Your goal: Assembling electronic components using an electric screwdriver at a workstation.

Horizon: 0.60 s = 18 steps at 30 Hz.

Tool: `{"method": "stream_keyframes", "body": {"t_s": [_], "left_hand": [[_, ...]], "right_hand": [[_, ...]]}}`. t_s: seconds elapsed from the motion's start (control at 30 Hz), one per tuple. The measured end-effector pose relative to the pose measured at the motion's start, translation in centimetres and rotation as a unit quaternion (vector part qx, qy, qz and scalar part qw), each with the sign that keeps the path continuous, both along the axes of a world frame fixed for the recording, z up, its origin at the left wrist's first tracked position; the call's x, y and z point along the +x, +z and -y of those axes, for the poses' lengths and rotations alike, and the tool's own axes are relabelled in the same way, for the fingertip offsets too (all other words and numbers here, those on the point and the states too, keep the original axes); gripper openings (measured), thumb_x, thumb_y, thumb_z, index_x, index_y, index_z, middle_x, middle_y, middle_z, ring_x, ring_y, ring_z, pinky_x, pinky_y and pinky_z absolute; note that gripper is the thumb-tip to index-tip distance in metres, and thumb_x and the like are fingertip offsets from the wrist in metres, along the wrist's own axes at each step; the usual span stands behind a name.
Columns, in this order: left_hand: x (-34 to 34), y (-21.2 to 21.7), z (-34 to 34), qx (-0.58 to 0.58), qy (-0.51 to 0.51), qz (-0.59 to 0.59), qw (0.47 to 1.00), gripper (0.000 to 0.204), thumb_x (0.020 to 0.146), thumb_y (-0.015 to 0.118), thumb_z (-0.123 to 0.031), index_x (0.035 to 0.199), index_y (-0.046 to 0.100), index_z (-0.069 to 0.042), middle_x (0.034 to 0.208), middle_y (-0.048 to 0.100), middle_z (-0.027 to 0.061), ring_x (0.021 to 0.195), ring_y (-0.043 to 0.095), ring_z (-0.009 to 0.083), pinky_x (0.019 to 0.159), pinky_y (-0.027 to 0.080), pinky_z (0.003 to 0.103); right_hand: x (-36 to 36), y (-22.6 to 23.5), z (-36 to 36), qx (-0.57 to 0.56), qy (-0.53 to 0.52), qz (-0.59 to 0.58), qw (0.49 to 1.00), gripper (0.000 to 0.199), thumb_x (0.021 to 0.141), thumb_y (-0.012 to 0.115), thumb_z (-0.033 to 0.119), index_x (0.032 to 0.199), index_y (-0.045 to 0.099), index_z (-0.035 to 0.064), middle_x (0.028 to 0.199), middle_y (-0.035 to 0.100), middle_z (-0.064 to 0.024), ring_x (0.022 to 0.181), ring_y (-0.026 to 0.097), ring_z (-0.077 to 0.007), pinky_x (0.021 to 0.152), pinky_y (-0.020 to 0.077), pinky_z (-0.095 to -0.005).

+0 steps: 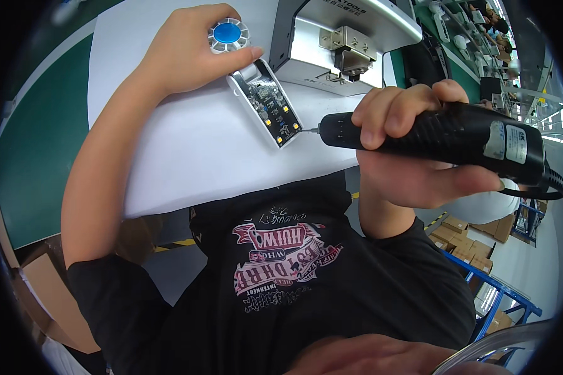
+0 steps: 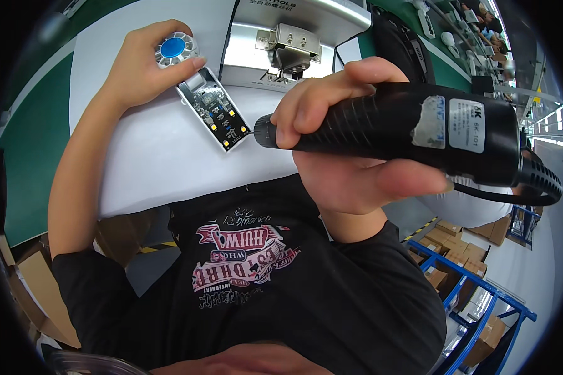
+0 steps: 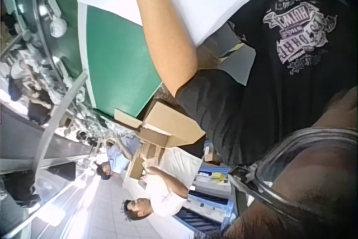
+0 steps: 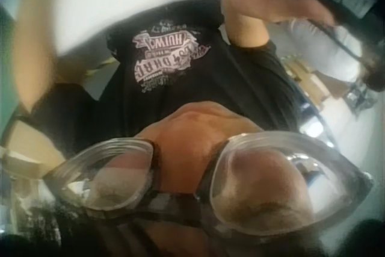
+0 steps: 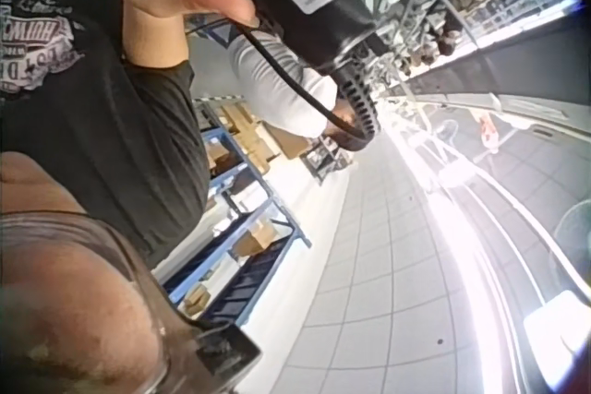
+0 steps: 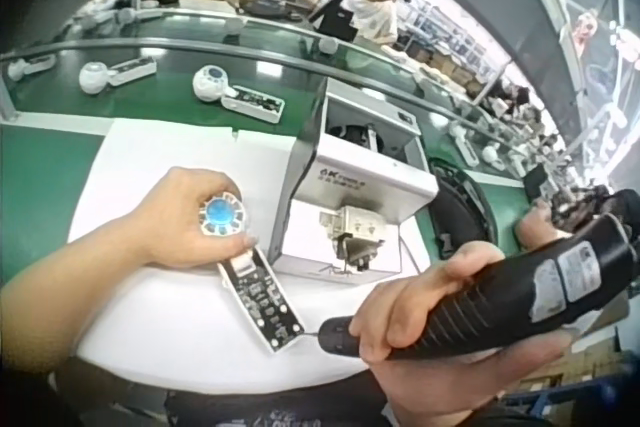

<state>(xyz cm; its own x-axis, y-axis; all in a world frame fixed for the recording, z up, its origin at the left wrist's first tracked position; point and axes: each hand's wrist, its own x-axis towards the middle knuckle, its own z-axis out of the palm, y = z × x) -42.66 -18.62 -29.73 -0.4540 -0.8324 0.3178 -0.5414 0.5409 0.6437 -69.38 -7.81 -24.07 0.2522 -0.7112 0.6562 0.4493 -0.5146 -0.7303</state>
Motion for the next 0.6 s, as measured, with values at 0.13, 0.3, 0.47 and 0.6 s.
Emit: {"method": "stream_keyframes", "body": {"t_s": [0.13,0.3,0.47,0.6], "left_hand": [[-0.2,-0.1,0.0,0.001,0.000,0.001,1.000,0.053,0.077,0.082,-0.043,0.105,0.070,0.000,0.089,0.071,0.0148,0.082,0.067,0.0242,0.076,0.052,0.034],[-0.1,-0.3,0.5,0.004,-0.005,-0.020,1.000,0.052,0.077,0.082,-0.042,0.105,0.070,0.000,0.089,0.071,0.0147,0.081,0.067,0.0238,0.076,0.053,0.034],[0.4,-0.6,0.2,-0.001,0.004,-0.008,1.000,0.051,0.077,0.083,-0.040,0.106,0.070,0.000,0.089,0.071,0.0139,0.081,0.067,0.0230,0.076,0.053,0.034],[-0.2,-0.6,0.8,-0.003,-0.016,-0.046,0.999,0.055,0.075,0.082,-0.048,0.097,0.072,0.001,0.083,0.071,0.0155,0.076,0.069,0.0270,0.072,0.054,0.035]], "right_hand": [[0.1,0.2,0.0,-0.010,-0.005,-0.009,1.000,0.102,0.085,0.045,0.091,0.141,0.052,0.0063,0.091,0.064,-0.0095,0.067,0.062,-0.0215,0.069,0.0518,-0.0406],[0.0,-0.9,-0.4,0.034,-0.008,-0.018,0.999,0.100,0.083,0.047,0.091,0.137,0.054,0.0076,0.090,0.064,-0.0094,0.067,0.062,-0.0218,0.068,0.0517,-0.0403],[-1.2,0.9,-0.6,0.031,-0.001,0.007,0.999,0.098,0.082,0.051,0.092,0.133,0.056,0.0078,0.092,0.065,-0.0092,0.068,0.063,-0.0227,0.071,0.0522,-0.0409],[-3.4,4.5,0.3,-0.075,-0.043,-0.039,0.996,0.101,0.081,0.050,0.092,0.138,0.055,0.0083,0.097,0.066,-0.0103,0.074,0.064,-0.0240,0.076,0.0519,-0.0422]]}}
